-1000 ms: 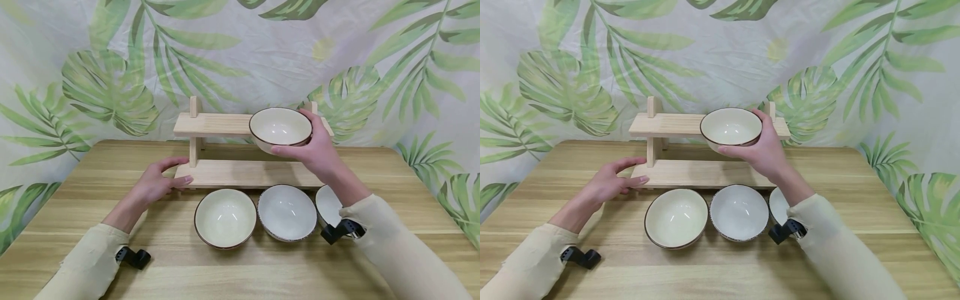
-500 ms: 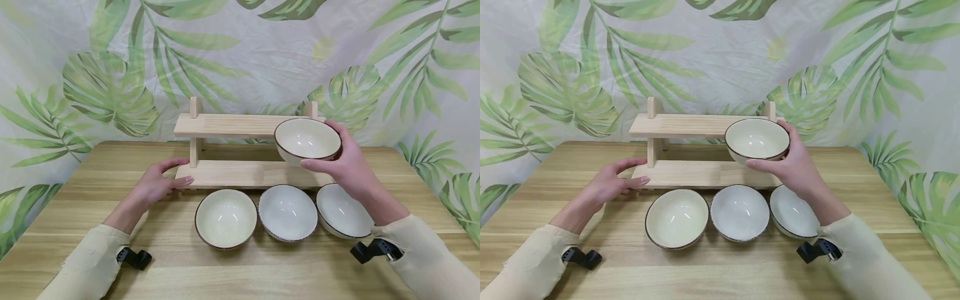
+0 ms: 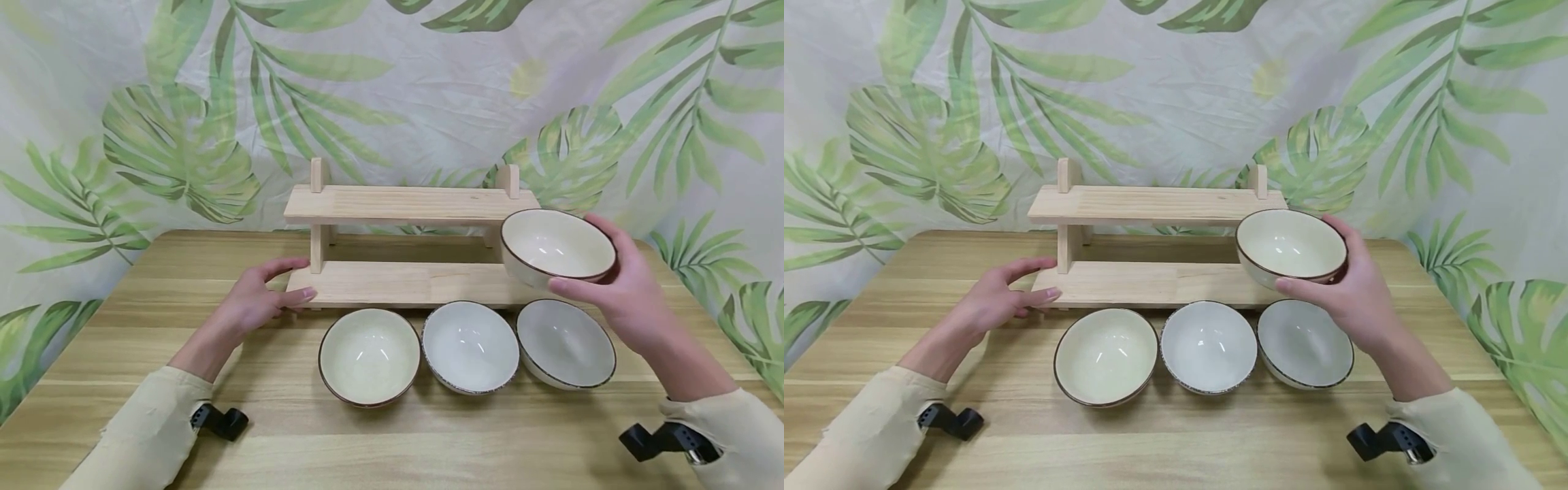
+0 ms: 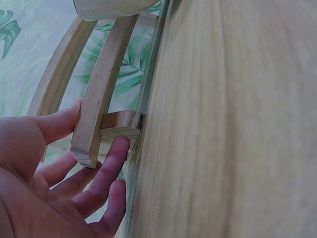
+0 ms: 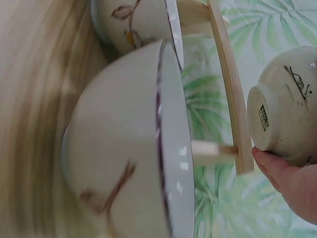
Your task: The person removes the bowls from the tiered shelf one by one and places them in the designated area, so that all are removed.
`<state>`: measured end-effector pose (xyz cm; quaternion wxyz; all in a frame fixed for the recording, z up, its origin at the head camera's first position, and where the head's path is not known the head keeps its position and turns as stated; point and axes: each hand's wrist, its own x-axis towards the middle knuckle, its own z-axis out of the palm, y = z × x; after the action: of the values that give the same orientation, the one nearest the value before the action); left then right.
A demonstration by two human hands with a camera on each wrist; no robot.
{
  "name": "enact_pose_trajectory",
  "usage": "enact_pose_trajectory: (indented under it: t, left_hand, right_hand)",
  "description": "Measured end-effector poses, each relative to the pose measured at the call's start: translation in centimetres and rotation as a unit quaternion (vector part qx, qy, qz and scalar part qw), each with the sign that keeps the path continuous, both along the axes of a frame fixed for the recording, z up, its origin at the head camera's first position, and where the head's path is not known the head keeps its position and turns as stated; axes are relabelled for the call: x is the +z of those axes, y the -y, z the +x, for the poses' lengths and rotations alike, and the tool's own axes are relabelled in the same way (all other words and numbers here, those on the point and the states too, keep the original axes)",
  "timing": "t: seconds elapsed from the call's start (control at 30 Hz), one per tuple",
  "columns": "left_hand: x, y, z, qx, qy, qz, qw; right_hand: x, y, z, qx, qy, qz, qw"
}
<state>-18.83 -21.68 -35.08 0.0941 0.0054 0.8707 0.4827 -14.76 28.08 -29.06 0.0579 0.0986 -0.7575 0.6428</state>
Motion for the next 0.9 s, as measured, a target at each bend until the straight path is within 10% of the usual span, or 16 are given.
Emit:
enact_pose_trajectory:
  t: [0.3, 0.9]
  left_hand:
    - [0.0, 0.0, 0.1, 0.000, 0.000, 0.000, 1.0000]
    - [-0.1, 0.0, -0.1, 0.001, 0.000, 0.002, 1.0000]
  right_hand:
    - [-1.4, -4.4, 1.5, -0.039, 0.006, 0.009, 0.9992]
    - [-5.4, -9.6, 3.0, -0.019, 0.012, -0.147, 0.9889]
